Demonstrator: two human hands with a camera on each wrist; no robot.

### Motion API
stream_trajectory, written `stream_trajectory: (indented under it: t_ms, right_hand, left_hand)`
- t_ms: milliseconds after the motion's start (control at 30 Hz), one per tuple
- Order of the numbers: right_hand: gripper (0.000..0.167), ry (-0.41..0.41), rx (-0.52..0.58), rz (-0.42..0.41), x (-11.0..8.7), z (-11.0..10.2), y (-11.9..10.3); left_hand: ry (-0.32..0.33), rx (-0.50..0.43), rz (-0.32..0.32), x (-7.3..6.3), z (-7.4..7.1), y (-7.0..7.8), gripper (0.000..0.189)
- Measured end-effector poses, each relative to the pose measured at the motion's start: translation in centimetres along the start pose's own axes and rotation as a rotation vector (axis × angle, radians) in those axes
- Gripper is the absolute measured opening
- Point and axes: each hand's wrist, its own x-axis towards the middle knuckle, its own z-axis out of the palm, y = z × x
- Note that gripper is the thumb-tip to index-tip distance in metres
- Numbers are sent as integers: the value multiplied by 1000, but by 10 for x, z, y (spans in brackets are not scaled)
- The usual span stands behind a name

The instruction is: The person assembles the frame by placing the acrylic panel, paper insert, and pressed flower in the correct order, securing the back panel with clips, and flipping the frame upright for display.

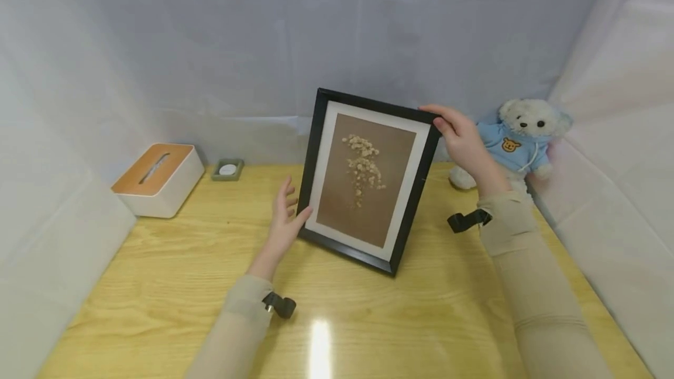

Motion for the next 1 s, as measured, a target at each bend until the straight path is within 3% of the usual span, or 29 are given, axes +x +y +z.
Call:
stream_trajectory:
  t_ms: [333,500,733,833,1000]
  right_hand:
    - [37,-64,130,66,21,6,6]
    - [37,-42,175,67,23,11,4]
    - [47,78,251,116,7,22,-14]
    - [57,79,303,154,0,27,-13]
    - [65,48,356,167,-5,28,-10]
  left_hand:
    - [-4,21,-75,11,1,-3,73]
    - [28,60,28,13,3,-11,57]
    - [171,102,162,15,5,-50,51]
    - [196,142,182,14,7,-54,49]
    - [172,132,199,12,5,-51,49]
